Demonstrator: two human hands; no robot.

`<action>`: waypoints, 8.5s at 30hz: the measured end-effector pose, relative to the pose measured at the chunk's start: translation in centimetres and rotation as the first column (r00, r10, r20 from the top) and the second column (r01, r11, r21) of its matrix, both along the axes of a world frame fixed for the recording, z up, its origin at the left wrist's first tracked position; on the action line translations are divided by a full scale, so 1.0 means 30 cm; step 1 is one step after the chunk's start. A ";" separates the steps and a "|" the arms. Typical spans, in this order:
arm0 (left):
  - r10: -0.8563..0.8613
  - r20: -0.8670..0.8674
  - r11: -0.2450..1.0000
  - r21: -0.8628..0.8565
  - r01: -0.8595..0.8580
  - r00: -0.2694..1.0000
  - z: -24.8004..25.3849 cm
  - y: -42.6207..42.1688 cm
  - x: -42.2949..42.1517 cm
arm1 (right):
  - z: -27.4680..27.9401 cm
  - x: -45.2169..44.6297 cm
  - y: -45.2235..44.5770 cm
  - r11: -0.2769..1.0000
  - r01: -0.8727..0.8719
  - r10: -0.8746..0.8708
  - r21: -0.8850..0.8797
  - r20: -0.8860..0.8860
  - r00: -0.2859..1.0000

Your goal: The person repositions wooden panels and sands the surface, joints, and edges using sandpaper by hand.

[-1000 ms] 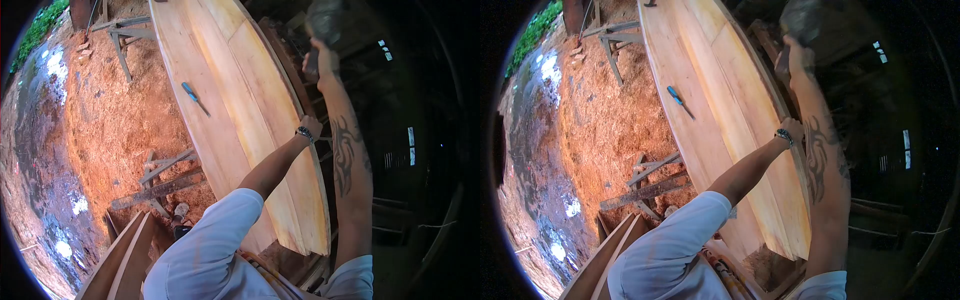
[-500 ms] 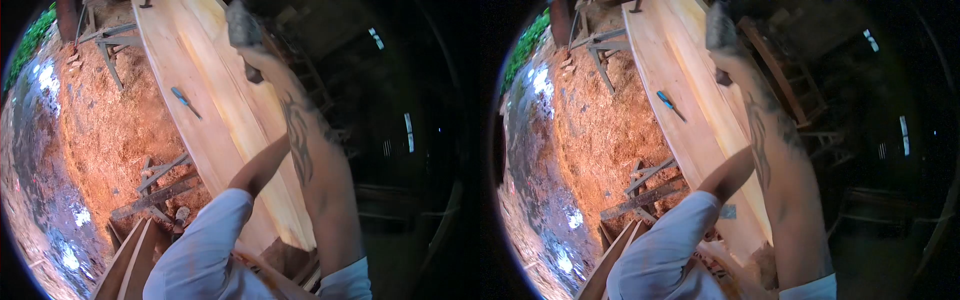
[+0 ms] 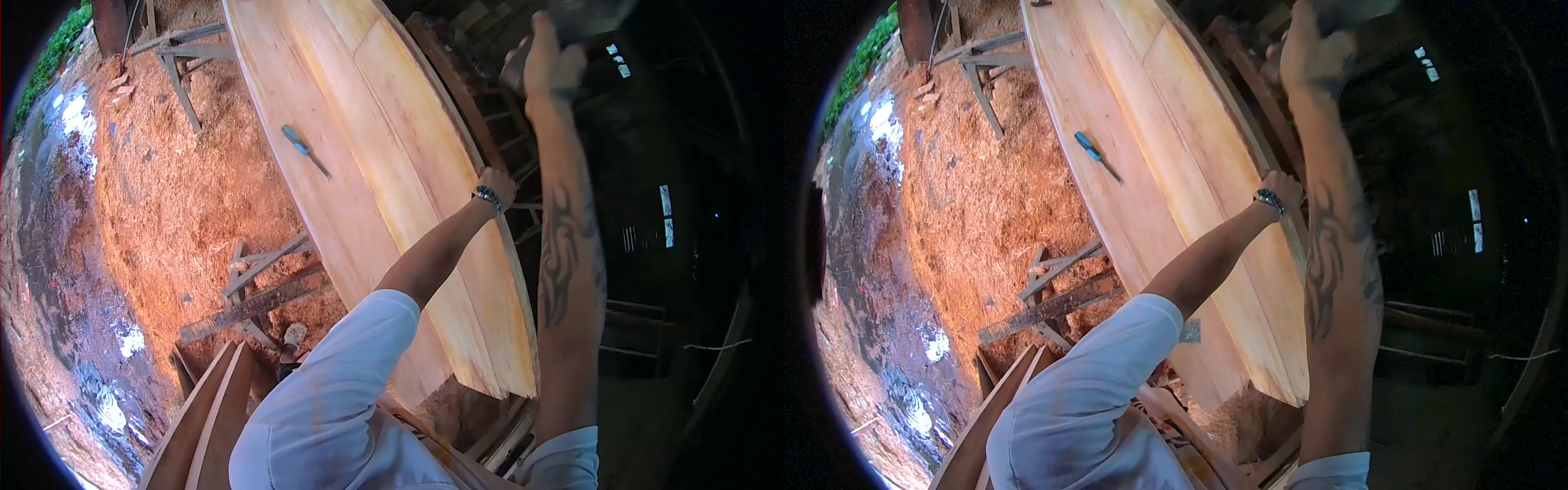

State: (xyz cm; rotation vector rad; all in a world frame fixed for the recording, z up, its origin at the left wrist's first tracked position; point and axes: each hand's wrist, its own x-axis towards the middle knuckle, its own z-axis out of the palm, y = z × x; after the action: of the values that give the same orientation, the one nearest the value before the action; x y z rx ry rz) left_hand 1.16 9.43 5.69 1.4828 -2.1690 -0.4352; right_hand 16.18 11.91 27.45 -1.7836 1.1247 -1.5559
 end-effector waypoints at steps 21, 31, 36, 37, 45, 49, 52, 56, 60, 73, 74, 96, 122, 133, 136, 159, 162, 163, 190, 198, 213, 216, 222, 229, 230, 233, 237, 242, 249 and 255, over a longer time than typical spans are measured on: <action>0.009 0.025 0.993 -0.118 -0.006 1.000 -0.037 -0.079 0.043 | -0.192 -0.713 0.675 0.773 -0.149 0.002 0.616 0.233 0.972; 0.161 0.317 0.978 -0.176 -0.109 0.935 -0.160 -0.600 0.544 | 0.009 -1.206 0.927 0.868 0.496 -0.488 0.031 0.240 0.839; 0.264 0.151 0.952 -0.201 -0.232 0.953 -0.064 -0.476 0.513 | -0.191 -1.141 0.960 0.848 0.373 -0.321 0.377 -0.196 0.927; 0.282 0.182 0.950 -0.190 -0.248 0.942 -0.055 -0.487 0.518 | -0.260 -1.133 0.967 0.766 0.519 -0.380 0.379 -0.385 0.841; 0.261 0.311 0.928 -0.341 -0.149 0.914 -0.296 -0.722 0.594 | -0.159 -1.158 1.149 0.543 0.599 -0.644 0.589 -0.166 0.747; 0.170 0.405 0.965 -0.251 -0.070 0.898 -0.344 -0.815 0.663 | -0.084 -1.200 1.262 0.644 0.714 -0.733 0.276 -0.046 0.679; 0.131 0.446 0.990 -0.101 -0.095 0.885 -0.320 -0.855 0.630 | -0.099 -1.299 1.283 0.672 0.721 -0.739 0.171 0.079 0.669; 0.190 0.279 0.952 -0.288 -0.106 0.941 -0.267 -0.746 0.636 | -0.476 -1.379 1.379 0.264 0.962 -0.706 -0.067 -0.693 0.145; 0.188 0.393 0.969 -0.223 -0.105 0.900 -0.235 -0.749 0.621 | -0.581 -1.421 1.461 0.311 0.915 -0.606 0.256 -0.688 0.399; -0.011 0.470 0.932 -0.315 0.179 0.883 -0.583 -1.271 0.980 | -0.141 -1.619 1.725 0.139 0.958 -0.987 0.252 0.115 0.114; -0.031 0.498 0.930 -0.305 0.208 0.867 -0.564 -1.255 0.985 | -0.170 -1.594 1.684 0.019 0.975 -0.999 0.220 0.051 0.008; 0.113 0.091 0.970 -0.226 -0.090 0.989 -0.050 -0.160 0.206 | 0.024 -1.190 0.918 0.940 0.159 -0.226 0.301 0.202 0.953; 0.079 0.140 0.996 -0.050 -0.073 0.987 -0.057 -0.212 0.172 | -0.079 -0.018 -0.150 0.982 0.123 -0.123 0.145 -0.010 0.992; 0.177 0.057 0.967 -0.194 -0.163 0.983 -0.106 -0.242 0.143 | -0.577 -0.064 -0.251 0.843 0.266 0.149 0.468 -0.677 0.721; 0.166 0.062 0.969 -0.193 -0.151 0.984 -0.114 -0.239 0.139 | -0.446 -0.124 -0.228 0.695 0.160 0.322 0.701 -0.502 0.802; 0.081 0.135 0.992 -0.106 -0.067 0.987 -0.136 -0.325 0.206 | -0.963 -1.397 2.294 0.345 0.826 -0.754 0.446 -0.392 0.527; 0.032 0.233 0.995 -0.100 -0.009 0.972 -0.197 -0.404 0.298 | -1.062 -1.336 2.562 0.080 0.858 -0.779 0.507 -0.506 0.371; 0.008 0.236 0.997 -0.072 0.010 0.972 -0.211 -0.445 0.323 | -1.081 -1.294 2.609 -0.001 0.869 -0.787 0.495 -0.537 0.305; -0.490 0.524 0.744 -0.164 0.648 0.696 -0.061 0.868 -1.106 | -1.723 -2.729 2.669 -0.283 0.442 -0.570 0.851 -0.520 0.636; -0.433 0.562 0.696 -0.289 0.657 0.705 -0.121 0.904 -1.003 | -2.102 -3.299 2.972 -0.629 0.421 -0.130 0.653 -0.623 0.771; -0.384 0.478 0.840 -0.174 0.513 0.790 -0.044 0.949 -1.158 | -1.860 -3.472 2.950 -0.529 0.251 -0.470 0.811 -0.526 0.709; -0.433 0.427 0.794 -0.236 0.560 0.794 0.011 0.932 -1.210 | -1.903 -3.460 2.841 -0.455 0.281 -0.487 0.845 -0.500 0.716; -0.383 0.492 0.823 -0.203 0.531 0.782 0.033 0.934 -1.247 | -1.950 -3.482 2.713 -0.418 0.263 -0.495 0.870 -0.460 0.737; -0.253 0.578 0.924 -0.093 0.371 0.775 0.052 0.978 -1.264 | -2.034 -3.614 2.423 -0.338 0.221 -0.477 0.915 -0.370 0.797; -0.257 0.587 0.934 -0.052 0.353 0.768 0.070 0.978 -1.276 | -2.023 -3.626 2.381 -0.322 0.212 -0.477 0.923 -0.351 0.805; -0.230 0.584 0.960 0.007 0.279 0.778 0.117 1.015 -1.289 | -1.980 -3.660 2.269 -0.265 0.195 -0.484 0.944 -0.305 0.821; -0.051 0.590 0.998 -0.002 0.065 0.806 0.116 1.145 -1.321 | -1.911 -3.849 2.093 -0.164 0.229 -0.490 0.960 -0.280 0.825; 0.278 0.039 0.954 -0.128 -0.271 0.960 -0.024 1.367 -1.445 | -1.828 -4.172 1.936 -0.085 0.312 -0.518 0.946 -0.310 0.797; 0.500 -0.738 0.842 0.292 -0.453 0.454 -0.127 1.463 -1.826 | -1.794 -4.253 1.708 0.040 0.321 -0.521 0.946 -0.254 0.815; 0.618 -0.763 0.743 0.487 -0.459 0.190 -0.016 1.455 -1.968 | -1.820 -4.083 1.506 0.144 0.231 -0.429 0.962 -0.150 0.891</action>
State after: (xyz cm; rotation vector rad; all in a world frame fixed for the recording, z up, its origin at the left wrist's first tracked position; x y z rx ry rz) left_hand -57.87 53.07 5.21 1.4415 -0.6450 -0.8869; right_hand -106.30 57.10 -27.13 -0.4795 1.9029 -0.6877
